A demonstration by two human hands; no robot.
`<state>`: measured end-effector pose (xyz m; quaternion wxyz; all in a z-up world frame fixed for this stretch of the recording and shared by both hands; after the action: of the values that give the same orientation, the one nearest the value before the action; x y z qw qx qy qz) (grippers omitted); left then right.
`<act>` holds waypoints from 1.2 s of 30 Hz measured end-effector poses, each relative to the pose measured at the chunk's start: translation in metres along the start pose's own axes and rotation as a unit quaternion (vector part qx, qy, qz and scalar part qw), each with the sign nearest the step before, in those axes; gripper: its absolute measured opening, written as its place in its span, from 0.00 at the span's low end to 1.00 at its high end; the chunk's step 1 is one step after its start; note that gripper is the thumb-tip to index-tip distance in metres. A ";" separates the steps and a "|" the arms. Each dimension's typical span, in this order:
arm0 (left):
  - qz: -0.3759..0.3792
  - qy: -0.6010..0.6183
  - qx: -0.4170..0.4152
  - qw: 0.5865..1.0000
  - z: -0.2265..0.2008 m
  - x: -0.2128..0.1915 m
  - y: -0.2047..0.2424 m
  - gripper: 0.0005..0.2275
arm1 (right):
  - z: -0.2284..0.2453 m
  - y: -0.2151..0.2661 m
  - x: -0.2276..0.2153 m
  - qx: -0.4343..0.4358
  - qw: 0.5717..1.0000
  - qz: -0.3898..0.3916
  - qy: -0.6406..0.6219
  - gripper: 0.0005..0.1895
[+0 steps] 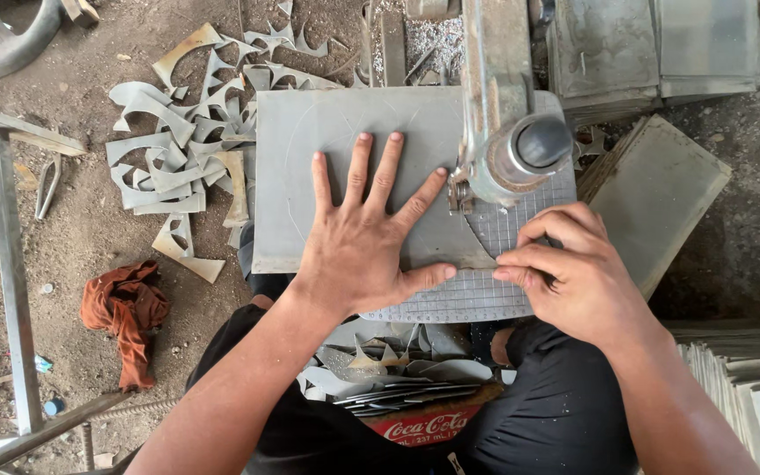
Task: The person uses a vertical bandsaw to cut curved shapes from a gray plastic sheet. They guide the sheet along pre-drawn lines, rotate it to follow the contours, and remove cut pieces as they finish each shape.
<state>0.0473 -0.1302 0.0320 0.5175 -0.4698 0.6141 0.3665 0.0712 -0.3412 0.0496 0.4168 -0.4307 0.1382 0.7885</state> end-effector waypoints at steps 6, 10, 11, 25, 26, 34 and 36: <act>0.000 0.003 -0.001 1.000 0.005 0.001 -0.004 0.30 | 0.001 -0.007 0.000 0.010 1.000 -0.018 0.001 0.10; 0.001 0.006 -0.007 1.000 0.008 0.002 -0.010 0.26 | 0.003 -0.010 0.001 0.007 1.000 -0.024 0.004 0.09; 0.003 0.008 -0.009 1.000 0.010 0.002 -0.012 0.26 | 0.004 -0.011 0.001 0.003 1.000 -0.026 0.007 0.09; 0.001 -0.001 -0.042 0.999 0.019 0.010 -0.027 0.25 | -0.011 -0.020 0.004 0.023 0.998 -0.042 0.027 0.10; -0.002 0.002 -0.049 0.999 0.019 0.010 -0.027 0.25 | -0.014 -0.021 0.005 0.035 0.998 -0.037 0.029 0.10; -0.017 0.000 -0.086 0.996 0.019 0.006 -0.025 0.26 | -0.026 -0.032 0.003 0.027 0.999 -0.008 0.036 0.07; -0.019 -0.004 -0.098 0.995 0.017 0.004 -0.024 0.26 | -0.023 -0.036 -0.001 -0.014 0.998 -0.020 0.054 0.09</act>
<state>0.0755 -0.1219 0.0259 0.4786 -0.5286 0.5636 0.4170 0.1126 -0.3329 0.0419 0.4181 -0.4808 0.1405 0.7578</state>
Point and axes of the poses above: each hand's wrist, its own y-axis away from the middle knuckle, its own x-axis out of the palm, z = x × y, the point moved 6 cm from there along -y, towards the middle knuckle, and after that the axes turned 3 degrees about x, right-handed, at the moved point
